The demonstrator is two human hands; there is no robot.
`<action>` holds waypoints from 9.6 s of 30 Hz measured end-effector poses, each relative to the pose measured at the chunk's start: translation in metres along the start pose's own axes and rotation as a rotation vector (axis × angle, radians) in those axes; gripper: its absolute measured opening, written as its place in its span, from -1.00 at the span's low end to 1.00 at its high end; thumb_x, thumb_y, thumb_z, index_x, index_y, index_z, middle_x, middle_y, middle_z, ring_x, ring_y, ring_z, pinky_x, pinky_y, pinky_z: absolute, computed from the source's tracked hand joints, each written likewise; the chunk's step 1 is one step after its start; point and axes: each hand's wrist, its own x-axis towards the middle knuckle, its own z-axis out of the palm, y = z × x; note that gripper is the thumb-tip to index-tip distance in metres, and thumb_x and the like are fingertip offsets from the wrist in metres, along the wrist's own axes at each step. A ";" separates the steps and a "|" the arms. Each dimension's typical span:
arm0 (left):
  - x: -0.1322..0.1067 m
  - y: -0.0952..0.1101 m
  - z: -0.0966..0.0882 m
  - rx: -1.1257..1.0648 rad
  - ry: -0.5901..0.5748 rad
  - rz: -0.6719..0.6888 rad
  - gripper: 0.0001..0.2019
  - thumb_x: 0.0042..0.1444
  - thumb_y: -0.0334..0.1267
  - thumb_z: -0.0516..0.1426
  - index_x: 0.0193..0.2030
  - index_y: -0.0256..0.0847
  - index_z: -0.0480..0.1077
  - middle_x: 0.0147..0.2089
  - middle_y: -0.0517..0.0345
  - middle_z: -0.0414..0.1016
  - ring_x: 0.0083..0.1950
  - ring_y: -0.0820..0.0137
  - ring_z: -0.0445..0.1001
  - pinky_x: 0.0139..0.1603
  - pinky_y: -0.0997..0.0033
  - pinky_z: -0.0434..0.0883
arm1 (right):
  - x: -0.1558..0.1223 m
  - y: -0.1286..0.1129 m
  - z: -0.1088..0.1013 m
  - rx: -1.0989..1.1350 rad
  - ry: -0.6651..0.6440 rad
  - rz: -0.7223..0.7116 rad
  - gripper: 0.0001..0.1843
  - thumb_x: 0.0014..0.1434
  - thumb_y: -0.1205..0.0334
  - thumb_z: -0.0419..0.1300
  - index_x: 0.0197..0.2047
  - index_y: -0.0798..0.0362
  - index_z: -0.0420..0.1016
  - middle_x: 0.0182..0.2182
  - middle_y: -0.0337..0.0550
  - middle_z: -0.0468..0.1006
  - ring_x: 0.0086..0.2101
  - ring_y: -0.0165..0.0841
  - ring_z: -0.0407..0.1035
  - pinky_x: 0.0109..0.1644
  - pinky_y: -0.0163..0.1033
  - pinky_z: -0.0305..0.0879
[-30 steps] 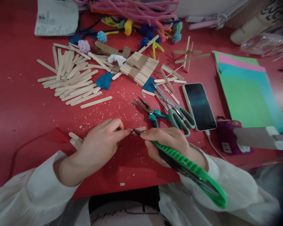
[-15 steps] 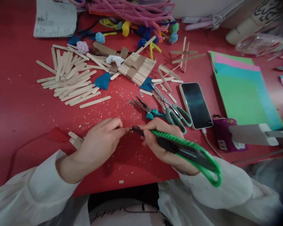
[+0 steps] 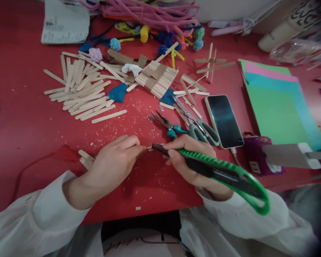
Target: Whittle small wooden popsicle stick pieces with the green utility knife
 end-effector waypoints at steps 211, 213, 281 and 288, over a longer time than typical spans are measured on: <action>0.006 -0.002 -0.009 0.092 -0.124 -0.124 -0.87 0.14 -0.26 0.07 -0.41 -0.21 0.30 -0.36 0.12 0.37 -0.28 0.29 0.33 -0.28 0.32 0.24 | 0.004 -0.004 -0.002 0.089 0.175 0.153 -0.94 0.12 0.25 0.13 -0.31 0.03 0.40 -0.52 -0.28 0.52 -0.52 -0.45 0.43 -0.38 -0.32 0.35; 0.006 -0.003 -0.011 0.034 -0.100 -0.229 -0.84 0.17 -0.19 0.04 -0.39 -0.19 0.29 -0.37 0.15 0.40 -0.33 0.33 0.36 -0.35 0.36 0.23 | 0.002 -0.006 -0.002 0.167 0.259 0.159 -0.93 0.14 0.24 0.13 -0.29 0.04 0.40 -0.55 -0.29 0.52 -0.53 -0.43 0.45 -0.40 -0.30 0.37; 0.013 0.001 -0.017 -1.849 0.033 -0.720 -0.90 0.05 -0.29 0.09 -0.43 -0.23 0.26 -0.64 0.39 0.00 -0.68 0.65 -0.08 -0.69 0.64 -0.02 | 0.006 0.011 0.007 -0.187 0.258 -0.235 -0.69 0.15 0.39 0.12 -0.03 -0.04 0.35 -0.26 -0.16 0.54 -0.32 -0.38 0.46 -0.23 -0.27 0.41; 0.005 0.002 -0.019 -1.939 -0.080 -0.613 -0.77 0.08 -0.10 0.16 -0.35 -0.21 0.24 -0.63 0.46 -0.13 -0.67 0.65 -0.25 -0.70 0.68 -0.13 | 0.009 0.018 0.013 -0.559 -0.017 -0.268 -0.54 0.22 0.48 -0.11 0.15 0.06 0.27 -0.13 0.08 0.47 -0.13 -0.17 0.40 -0.11 -0.05 0.40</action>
